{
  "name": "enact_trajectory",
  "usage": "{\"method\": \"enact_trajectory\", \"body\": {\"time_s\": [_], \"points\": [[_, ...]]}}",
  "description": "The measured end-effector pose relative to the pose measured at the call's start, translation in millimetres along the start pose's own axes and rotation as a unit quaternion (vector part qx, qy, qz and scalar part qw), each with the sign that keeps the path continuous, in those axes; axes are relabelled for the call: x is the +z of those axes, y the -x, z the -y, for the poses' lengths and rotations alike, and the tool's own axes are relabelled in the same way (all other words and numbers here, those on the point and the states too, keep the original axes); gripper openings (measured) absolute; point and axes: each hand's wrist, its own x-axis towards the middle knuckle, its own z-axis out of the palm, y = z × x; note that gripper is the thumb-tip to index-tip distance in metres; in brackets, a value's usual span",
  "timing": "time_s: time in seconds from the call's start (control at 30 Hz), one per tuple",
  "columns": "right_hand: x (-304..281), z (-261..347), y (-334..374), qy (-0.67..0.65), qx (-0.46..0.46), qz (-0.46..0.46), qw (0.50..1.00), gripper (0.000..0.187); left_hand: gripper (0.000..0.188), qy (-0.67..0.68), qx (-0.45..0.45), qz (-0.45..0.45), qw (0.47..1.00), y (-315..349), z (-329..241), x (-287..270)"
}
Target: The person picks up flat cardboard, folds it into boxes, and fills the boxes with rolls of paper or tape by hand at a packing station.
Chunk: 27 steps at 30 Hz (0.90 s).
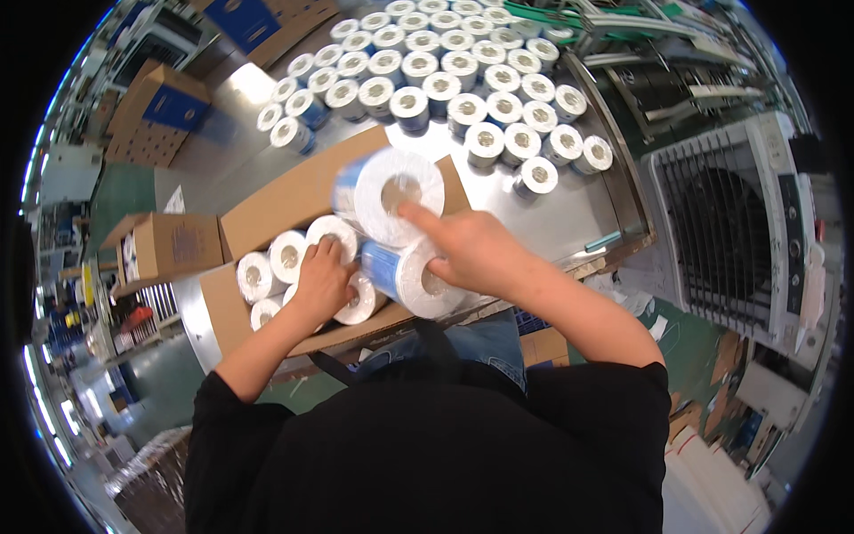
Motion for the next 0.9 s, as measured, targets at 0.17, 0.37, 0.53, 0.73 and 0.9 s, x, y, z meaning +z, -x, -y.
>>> {"method": "enact_trajectory", "body": {"time_s": [0.17, 0.37, 0.53, 0.73, 0.9], "points": [[53.5, 36.3, -22.5, 0.136, 0.066, 0.106, 0.983, 0.047, 0.037, 0.027, 0.016, -0.041, 0.999, 6.0, 6.1, 16.4], [96.6, 37.3, -61.2, 0.181, 0.016, 0.119, 0.976, 0.048, 0.033, 0.052, 0.024, -0.033, 0.998, 9.4, 30.9, 19.2], [126.3, -5.7, -43.2, 0.173, 0.121, 0.213, 0.954, 0.07, 0.035, 0.311, 0.081, 0.021, 0.947, 25.9, 53.8, -2.6], [58.0, -15.9, -1.0, 0.239, 0.137, -0.225, 0.934, 0.063, 0.042, 0.139, -0.358, -0.237, 0.892, 152.6, 115.1, -19.6], [39.9, -52.9, -35.2, -0.2, 0.315, 0.029, 0.927, 0.04, 0.047, 0.28, -0.523, -0.16, 0.789, 227.3, 136.5, 20.1]]}}
